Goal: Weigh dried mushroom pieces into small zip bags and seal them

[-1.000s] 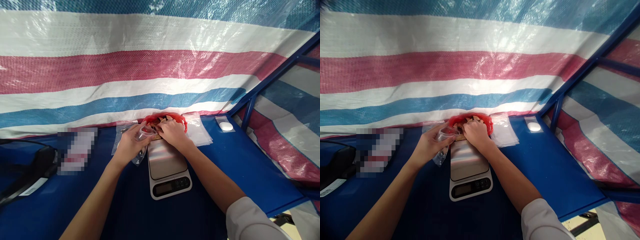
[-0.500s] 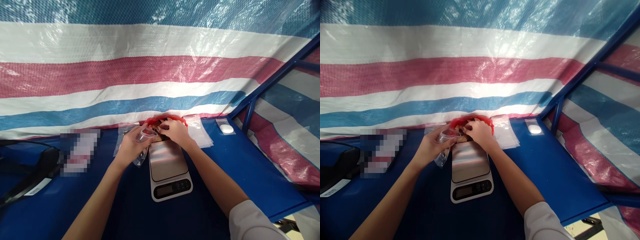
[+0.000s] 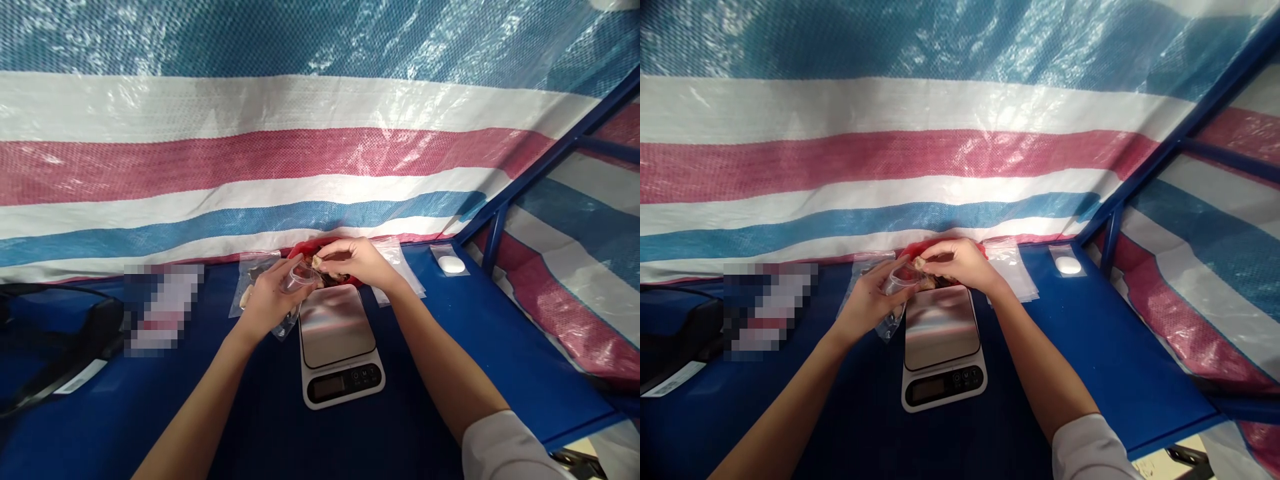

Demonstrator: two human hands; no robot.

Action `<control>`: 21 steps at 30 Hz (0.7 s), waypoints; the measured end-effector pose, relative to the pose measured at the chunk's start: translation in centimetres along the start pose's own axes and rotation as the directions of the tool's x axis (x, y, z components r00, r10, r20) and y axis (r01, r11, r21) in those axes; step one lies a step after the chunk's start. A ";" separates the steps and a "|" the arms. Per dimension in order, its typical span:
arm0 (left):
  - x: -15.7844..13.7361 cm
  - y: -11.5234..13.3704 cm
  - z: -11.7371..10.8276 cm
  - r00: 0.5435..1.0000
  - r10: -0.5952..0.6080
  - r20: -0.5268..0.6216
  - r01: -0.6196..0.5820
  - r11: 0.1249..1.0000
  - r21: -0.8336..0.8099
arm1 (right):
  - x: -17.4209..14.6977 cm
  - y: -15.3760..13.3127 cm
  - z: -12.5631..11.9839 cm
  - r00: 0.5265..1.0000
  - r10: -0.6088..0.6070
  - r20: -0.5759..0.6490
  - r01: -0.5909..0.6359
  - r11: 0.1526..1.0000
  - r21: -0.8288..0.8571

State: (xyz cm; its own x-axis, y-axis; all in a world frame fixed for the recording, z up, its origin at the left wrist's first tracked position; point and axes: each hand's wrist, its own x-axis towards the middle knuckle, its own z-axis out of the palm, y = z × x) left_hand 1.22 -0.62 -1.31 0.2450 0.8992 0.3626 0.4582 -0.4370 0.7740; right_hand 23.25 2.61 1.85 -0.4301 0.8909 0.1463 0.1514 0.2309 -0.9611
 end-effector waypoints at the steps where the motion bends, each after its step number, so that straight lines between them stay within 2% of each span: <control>1: 0.0 0.2 0.1 1.000 0.006 -0.001 -0.006 1.000 -0.006 | -0.1 -0.2 0.2 1.000 -0.023 0.015 0.023 1.000 -0.020; 6: -0.3 1.0 0.3 0.999 -0.007 0.032 0.007 1.000 -0.010 | -0.5 -1.2 1.2 0.995 -0.075 0.073 0.091 0.964 -0.249; 10: -0.2 1.2 0.3 0.998 -0.004 0.063 0.005 1.000 -0.012 | -0.6 -2.4 1.9 0.997 -0.027 0.073 0.060 0.859 -0.508; 13: -0.2 0.9 0.3 0.999 0.000 0.049 0.001 1.000 -0.005 | -0.5 -2.9 2.1 0.996 0.019 0.088 0.041 0.775 -0.631; 16: -0.2 0.5 0.4 0.999 -0.014 0.036 0.015 1.000 -0.013 | -0.5 -2.9 2.0 0.994 0.041 0.105 0.036 0.768 -0.640; 21: -0.1 0.3 0.3 1.000 -0.022 -0.001 0.022 0.998 -0.055 | -0.6 -1.9 0.9 0.996 -0.025 0.090 0.064 0.885 -0.462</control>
State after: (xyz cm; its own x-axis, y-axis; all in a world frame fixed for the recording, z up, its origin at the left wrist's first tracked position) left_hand 1.59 -0.90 -1.24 0.2342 0.9084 0.3463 0.4160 -0.4156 0.8089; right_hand 22.42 1.27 3.37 -0.5117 0.8462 0.1487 0.5173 0.4417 -0.7330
